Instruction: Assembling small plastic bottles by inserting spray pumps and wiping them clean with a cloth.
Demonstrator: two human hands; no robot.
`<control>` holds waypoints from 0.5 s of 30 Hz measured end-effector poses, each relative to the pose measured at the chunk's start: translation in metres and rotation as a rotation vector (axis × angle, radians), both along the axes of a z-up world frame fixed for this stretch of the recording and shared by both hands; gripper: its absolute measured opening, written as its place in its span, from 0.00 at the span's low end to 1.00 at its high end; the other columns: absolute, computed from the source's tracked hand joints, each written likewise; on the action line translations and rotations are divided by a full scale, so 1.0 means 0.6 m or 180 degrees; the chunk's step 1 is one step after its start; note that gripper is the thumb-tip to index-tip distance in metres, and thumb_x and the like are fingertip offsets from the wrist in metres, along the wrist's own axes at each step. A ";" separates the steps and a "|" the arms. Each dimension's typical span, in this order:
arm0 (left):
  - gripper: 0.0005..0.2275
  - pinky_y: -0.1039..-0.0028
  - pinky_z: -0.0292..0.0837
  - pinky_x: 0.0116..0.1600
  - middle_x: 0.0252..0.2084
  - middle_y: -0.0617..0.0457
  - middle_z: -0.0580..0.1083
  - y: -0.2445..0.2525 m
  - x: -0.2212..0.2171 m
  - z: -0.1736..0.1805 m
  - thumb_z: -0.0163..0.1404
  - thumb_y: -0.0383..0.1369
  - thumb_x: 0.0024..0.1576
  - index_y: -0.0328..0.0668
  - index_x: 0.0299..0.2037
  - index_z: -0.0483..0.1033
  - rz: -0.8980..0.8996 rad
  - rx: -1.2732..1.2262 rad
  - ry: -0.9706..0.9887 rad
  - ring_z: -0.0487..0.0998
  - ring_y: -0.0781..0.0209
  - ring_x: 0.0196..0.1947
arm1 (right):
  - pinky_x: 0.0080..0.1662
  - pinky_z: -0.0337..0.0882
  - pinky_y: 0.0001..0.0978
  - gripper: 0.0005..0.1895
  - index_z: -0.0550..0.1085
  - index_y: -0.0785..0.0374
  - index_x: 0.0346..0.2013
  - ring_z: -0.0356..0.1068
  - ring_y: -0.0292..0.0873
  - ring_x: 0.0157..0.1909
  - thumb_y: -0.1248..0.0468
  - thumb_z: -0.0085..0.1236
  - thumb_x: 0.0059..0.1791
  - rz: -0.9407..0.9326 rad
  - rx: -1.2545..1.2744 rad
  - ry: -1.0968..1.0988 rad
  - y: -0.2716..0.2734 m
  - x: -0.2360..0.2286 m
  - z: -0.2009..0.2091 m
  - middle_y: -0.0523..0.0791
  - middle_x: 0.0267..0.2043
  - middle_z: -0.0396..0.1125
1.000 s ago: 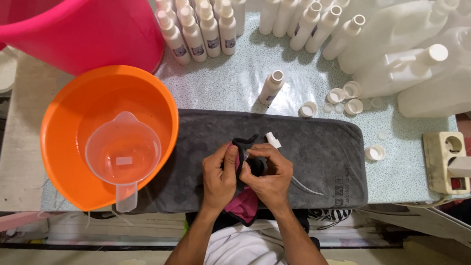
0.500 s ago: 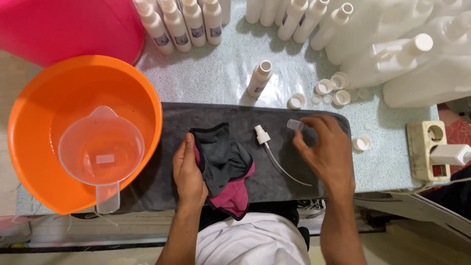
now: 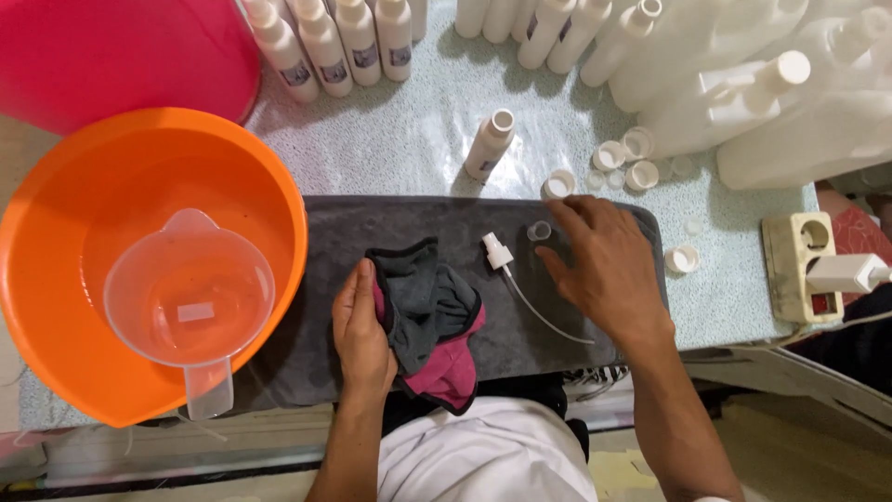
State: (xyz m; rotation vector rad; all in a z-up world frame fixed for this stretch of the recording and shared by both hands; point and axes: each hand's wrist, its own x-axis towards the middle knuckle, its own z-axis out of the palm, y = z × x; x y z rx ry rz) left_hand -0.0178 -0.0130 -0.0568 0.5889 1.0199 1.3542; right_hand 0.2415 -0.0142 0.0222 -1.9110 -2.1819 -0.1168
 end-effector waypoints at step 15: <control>0.18 0.57 0.78 0.53 0.41 0.41 0.76 -0.010 -0.032 -0.086 0.45 0.19 0.57 0.27 0.58 0.73 -0.0308 -0.0162 -0.0375 0.77 0.50 0.44 | 0.40 0.76 0.42 0.21 0.79 0.67 0.51 0.76 0.55 0.45 0.54 0.66 0.51 -0.0666 0.0264 0.0890 -0.037 -0.108 -0.079 0.53 0.41 0.73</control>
